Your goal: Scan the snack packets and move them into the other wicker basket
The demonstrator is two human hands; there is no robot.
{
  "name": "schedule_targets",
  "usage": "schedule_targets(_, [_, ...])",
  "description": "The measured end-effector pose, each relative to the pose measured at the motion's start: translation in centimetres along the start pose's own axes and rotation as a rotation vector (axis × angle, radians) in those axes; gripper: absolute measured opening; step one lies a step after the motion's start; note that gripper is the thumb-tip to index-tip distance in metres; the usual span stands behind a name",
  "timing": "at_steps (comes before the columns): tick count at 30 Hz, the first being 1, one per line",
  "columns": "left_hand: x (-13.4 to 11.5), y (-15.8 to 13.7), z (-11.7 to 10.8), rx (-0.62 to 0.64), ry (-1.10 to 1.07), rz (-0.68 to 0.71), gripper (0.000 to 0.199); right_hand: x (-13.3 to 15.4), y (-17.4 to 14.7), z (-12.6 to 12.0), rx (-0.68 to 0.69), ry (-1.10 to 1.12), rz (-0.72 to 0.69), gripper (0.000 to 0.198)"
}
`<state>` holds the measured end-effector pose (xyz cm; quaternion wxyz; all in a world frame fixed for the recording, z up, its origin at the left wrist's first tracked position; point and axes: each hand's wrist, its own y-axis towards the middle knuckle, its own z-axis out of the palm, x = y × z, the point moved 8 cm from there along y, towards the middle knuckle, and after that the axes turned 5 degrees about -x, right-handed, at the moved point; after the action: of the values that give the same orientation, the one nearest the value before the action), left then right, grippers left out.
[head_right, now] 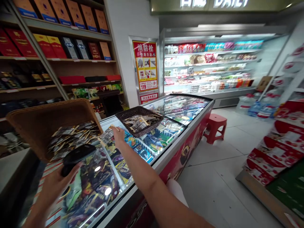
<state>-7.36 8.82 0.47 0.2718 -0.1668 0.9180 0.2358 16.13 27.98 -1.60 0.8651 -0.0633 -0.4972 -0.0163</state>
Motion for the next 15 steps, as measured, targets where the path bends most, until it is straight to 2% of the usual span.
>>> schedule_targets(2, [0.7, 0.6, 0.1, -0.004, 0.021, -0.02, 0.064, 1.7, 1.0, -0.6, -0.019, -0.037, -0.094, 0.024])
schedule_targets(4, [0.8, 0.7, -0.1, 0.009, 0.022, -0.039, 0.065, 4.5, 2.2, -2.6, -0.103, -0.091, -0.217, 0.022])
schedule_targets(8, [0.1, 0.4, -1.2, 0.012, 0.006, -0.068, 0.066, 11.8, 4.1, -10.2, -0.395, -0.277, -0.445, 0.026])
schedule_targets(10, [-0.1, 0.3, -1.5, 0.011, 0.018, -0.064, 0.067, 14.6, 4.9, -14.5, -0.545, -0.37, -0.479, 0.032])
schedule_targets(12, [-0.1, 0.3, -1.5, 0.017, 0.034, -0.054, 0.067, 16.0, 5.8, -17.7, -0.62, -0.407, -0.451, 0.035])
schedule_targets(15, [0.2, 0.5, -1.0, 0.031, 0.032, -0.05, 0.066, 16.2, 7.3, -19.4, -0.606, -0.47, -0.377, 0.03])
